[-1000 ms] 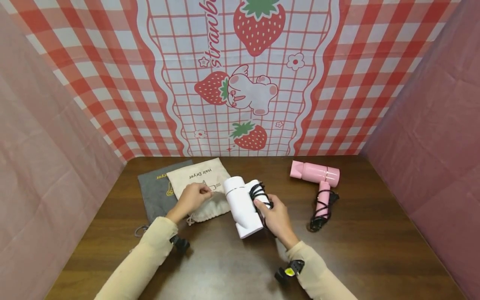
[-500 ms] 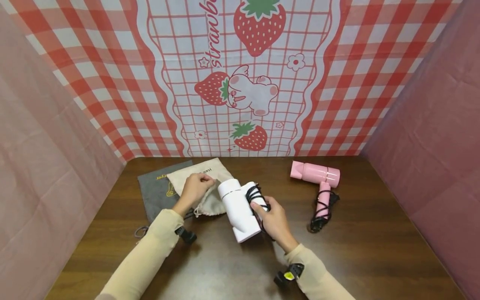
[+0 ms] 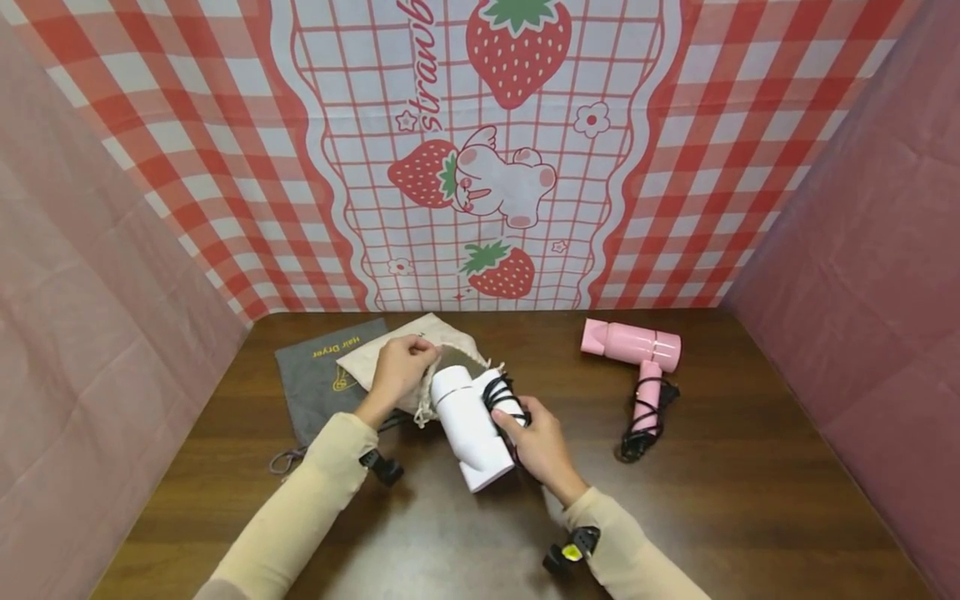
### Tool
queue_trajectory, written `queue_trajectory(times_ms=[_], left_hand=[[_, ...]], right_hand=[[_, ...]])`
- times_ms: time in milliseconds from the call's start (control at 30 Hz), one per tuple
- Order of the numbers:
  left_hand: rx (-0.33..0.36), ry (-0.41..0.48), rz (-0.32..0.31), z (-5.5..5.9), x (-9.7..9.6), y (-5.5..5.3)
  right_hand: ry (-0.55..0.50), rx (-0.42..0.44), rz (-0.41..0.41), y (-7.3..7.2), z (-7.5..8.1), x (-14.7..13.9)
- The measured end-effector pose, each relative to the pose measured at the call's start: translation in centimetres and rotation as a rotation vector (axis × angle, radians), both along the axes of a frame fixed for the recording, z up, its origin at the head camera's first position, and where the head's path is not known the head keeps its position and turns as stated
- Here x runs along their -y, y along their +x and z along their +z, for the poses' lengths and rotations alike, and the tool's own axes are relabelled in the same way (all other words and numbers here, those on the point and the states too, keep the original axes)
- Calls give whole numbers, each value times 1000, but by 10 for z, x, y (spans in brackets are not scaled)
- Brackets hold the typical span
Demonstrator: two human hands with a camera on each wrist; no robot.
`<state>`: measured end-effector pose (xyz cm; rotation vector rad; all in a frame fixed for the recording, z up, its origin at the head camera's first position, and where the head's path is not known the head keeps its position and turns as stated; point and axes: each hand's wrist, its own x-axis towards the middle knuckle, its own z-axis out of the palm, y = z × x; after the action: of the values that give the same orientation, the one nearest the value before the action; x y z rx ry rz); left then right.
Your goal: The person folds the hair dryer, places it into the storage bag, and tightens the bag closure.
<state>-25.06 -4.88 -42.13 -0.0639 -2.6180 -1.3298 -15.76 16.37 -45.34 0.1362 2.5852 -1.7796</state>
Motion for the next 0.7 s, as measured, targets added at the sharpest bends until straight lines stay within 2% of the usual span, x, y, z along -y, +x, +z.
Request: queue_trajectory(times_ms=[133,233,367,467,533,700], left_hand=[[-22,-14,-19,2,-2,4],[-53,-56,-74,3,-4,8],[-109,-165,-155,3,-7,13],[-130,-242,-190,4,-10,15],[-121,-267,-218,4,-11,14],[-25,-338,-303,4,-18,10]], right_hand=[[9,-4,5,1,-5,5],[14,-8,5,2,-8,8],[33,-15,-2,2,-11,10],[54,-19,-5,2,-12,11],[69,-23,-1,3,-13,12],[104,-42,4,5,-15,15]])
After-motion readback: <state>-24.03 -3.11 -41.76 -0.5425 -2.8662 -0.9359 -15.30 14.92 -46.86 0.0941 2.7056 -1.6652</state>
